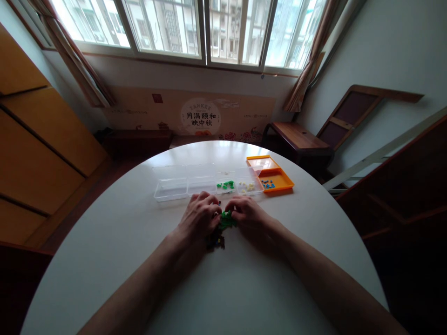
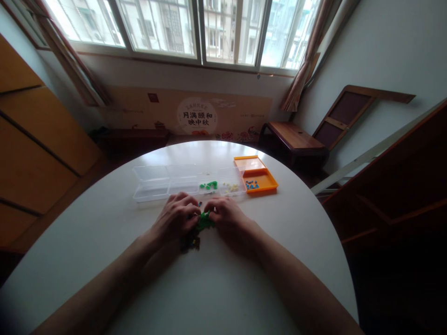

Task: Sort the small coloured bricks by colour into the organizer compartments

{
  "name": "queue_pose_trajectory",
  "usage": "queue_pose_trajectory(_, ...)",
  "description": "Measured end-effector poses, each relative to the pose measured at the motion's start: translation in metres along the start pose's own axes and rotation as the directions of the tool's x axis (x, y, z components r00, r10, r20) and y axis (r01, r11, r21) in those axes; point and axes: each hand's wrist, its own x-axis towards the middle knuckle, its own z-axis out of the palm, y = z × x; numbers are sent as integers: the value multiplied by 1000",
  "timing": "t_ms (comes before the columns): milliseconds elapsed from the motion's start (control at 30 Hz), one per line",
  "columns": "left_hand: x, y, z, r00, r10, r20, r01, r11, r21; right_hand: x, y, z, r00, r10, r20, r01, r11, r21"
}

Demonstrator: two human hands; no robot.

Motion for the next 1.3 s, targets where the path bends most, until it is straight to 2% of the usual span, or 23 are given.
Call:
queue_pose_trajectory(167, -1, -6, 2, 998, 38, -47, -40, 998, -46, 3, 3, 2, 993, 75, -91, -64, 991, 114)
queue_pose_trajectory(267, 0, -5, -1, 985, 75, -156, -81, 996, -33, 3, 1, 2, 994, 75, -76, -60, 981, 185)
queue_pose_trajectory(367, 1, -3, -4, 954, 104, -283, -104, 994, 15, 4, -3, 1, 997, 69, -35, -58, 963, 262)
queue_pose_trajectory(433, 1, -2, -6, 937, 129, -324, -124, 992, 37, 4, -6, 2, 996, 81, -42, -65, 954, 293)
queue_pose_trajectory(567, 0, -3, -6, 931, 137, -338, -132, 991, 39, 6, -8, 3, 995, 56, -86, -33, 969, 245)
queue_pose_trajectory(700, -2, -6, -4, 932, 62, -357, -57, 998, 25, 7, -4, 0, 988, -1, -154, 11, 998, 68)
queue_pose_trajectory(867, -2, -7, -3, 944, 14, -328, -9, 1000, 19, 15, 0, -7, 944, 58, -326, -126, 973, -191)
queue_pose_trajectory(1000, -2, -6, -2, 961, 12, -278, -13, 1000, -4, 27, 5, -9, 906, 55, -419, -203, 926, -318)
queue_pose_trajectory(1133, -2, -8, 2, 980, 46, -192, -51, 998, -22, 33, 11, -8, 891, 80, -448, -235, 924, -302)
queue_pose_trajectory(1300, -3, -11, 9, 992, 107, -69, -108, 994, -14, 20, 13, -4, 888, 103, -448, -227, 946, -232)
